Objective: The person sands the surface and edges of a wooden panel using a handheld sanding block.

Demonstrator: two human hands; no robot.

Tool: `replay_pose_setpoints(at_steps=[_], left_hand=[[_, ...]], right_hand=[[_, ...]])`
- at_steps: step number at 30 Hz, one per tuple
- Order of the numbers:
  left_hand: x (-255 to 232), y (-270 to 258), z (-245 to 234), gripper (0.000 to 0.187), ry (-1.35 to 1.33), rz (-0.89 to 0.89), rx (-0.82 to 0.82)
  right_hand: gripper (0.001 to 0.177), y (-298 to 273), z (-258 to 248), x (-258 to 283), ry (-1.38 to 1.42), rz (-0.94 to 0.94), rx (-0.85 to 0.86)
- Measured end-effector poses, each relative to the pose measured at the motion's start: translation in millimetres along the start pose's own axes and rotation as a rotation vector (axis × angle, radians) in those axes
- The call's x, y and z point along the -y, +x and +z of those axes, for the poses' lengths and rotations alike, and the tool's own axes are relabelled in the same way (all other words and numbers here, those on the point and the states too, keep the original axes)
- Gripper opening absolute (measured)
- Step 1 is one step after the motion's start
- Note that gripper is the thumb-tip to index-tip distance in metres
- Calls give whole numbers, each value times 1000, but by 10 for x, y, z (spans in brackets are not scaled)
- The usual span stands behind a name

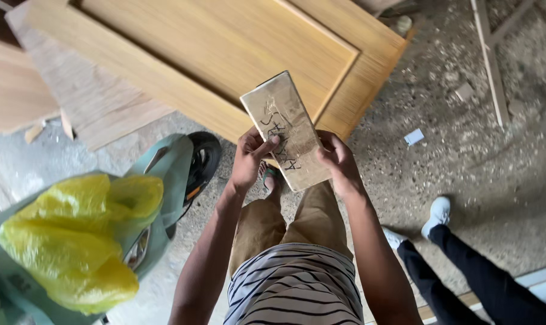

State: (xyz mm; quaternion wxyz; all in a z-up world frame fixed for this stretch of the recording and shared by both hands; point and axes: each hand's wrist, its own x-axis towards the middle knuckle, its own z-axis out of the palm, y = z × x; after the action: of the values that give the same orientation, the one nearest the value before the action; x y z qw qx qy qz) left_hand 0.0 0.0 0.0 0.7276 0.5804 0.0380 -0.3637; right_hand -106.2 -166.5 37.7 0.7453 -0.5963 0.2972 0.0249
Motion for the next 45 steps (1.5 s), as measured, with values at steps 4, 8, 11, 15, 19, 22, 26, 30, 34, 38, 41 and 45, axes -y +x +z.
replay_pose_setpoints(at_steps=[4,8,11,15,19,22,26,30,34,38,41,45], left_hand=[[101,83,298,17,-19,-30,35],[601,293,309,35,-95,-106,23],[918,353,149,44,-165,-152,-50],[1042,511,225,19,-239,-157,-82],[826,341,1013,21,-309,-227,-31],[881,523,1013,25,98,-61,286],[549,1477,624,49,896,565,353],[389,2465,59,78,1623,630,-95],[88,2743,118,84,1681,500,-242],[30,2800,118,85,1764,400,-202],[79,2880,18,87,1811,388,-209],[91,2846,47,87,1829,396,-224]], right_hand=[[57,-91,-210,-30,34,-72,-49],[46,-200,-736,-83,52,-37,-122],[54,-298,-1019,-135,109,-80,-161],[103,-319,-1028,-640,642,-322,-390],[52,-172,-892,-2032,881,-151,-369],[43,125,-1149,-1069,1116,-222,-757],[22,216,-1878,-211,698,-468,-888],[48,779,-2497,-734,360,-639,-675],[32,1664,-2464,-972,242,-745,-550],[43,2294,-2343,-1188,251,-652,-608],[44,2454,-2268,-1210,358,-680,-591],[30,2216,-2106,-891,358,-712,-553]])
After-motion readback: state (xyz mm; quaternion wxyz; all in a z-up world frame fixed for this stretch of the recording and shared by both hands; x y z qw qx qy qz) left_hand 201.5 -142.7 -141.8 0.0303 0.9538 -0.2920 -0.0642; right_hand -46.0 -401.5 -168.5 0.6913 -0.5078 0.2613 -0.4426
